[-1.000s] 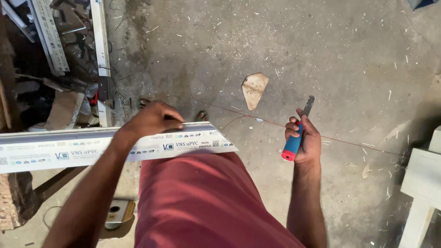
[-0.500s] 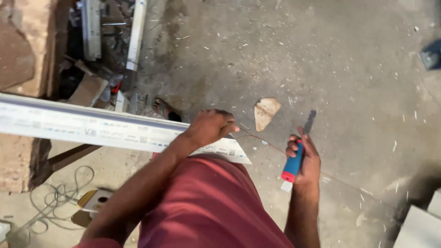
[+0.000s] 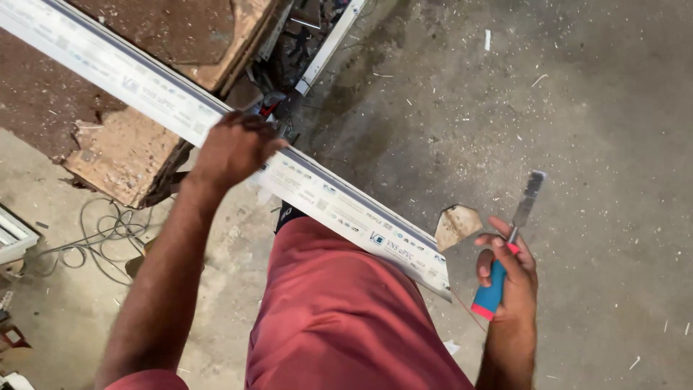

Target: Working on a uPVC profile using a screwdriver and file.

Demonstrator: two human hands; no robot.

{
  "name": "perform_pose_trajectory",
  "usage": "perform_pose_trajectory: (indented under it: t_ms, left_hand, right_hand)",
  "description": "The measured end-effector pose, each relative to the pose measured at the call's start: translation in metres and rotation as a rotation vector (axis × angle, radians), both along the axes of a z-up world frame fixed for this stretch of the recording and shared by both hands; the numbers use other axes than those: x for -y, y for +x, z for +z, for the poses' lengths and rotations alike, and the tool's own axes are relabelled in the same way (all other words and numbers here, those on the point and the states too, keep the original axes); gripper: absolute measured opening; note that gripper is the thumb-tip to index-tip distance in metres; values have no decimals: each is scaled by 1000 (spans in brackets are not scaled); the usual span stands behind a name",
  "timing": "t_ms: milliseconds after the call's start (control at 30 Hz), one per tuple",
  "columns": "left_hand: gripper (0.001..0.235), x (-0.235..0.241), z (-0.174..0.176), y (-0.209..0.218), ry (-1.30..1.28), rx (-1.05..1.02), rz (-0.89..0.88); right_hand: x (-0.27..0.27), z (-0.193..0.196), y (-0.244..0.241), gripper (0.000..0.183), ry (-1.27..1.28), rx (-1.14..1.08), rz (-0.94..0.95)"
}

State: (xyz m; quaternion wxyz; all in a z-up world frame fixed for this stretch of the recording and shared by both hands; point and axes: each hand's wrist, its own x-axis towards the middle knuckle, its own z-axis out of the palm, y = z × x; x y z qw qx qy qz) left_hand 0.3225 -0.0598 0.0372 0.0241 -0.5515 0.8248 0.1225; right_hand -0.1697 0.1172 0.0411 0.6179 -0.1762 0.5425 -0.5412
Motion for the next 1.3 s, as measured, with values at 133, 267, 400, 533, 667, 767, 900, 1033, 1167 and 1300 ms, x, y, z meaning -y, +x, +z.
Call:
perform_pose_trajectory:
  t_ms: [133,267,400,533,667,767,900,1033,1167,1300]
  left_hand:
    - [31,29,8,98,-5,105,265]
    - [47,45,-8,204,-260,-1,443]
    - [74,63,-32,302,-178,-219,738]
    - [86,103,-22,335,-194,-325,839]
    - [68,150,-42,365,-196,-653,903]
    - [44,179,-100,400,-399,-524,834]
    - [40,192,-114,380,-1076,231,665]
    - [26,184,-181,412,-687,-264,742]
    - [34,175,-190,415,-408,-481,856]
    - [33,177,-194,408,-290,-560,968]
  right_hand:
    - [42,33,85,48,71,-151,151]
    - [72,33,164,58,-51,-504,420]
    - [111,51,244,52,-337,-1076,738]
    - [153,53,298,51,-438,-1236,865]
    - [172,53,322,49,-467,-1395,1000]
    - [169,47,319,49,-444,-1490,1049]
    - [165,41,321,50,-403,-1562,1016]
    - [174,40,342,49,-396,-1567,1017]
    - [175,47,337,48,-431,-1512,1059]
    - [172,44,321,44,-403,-1547,1092]
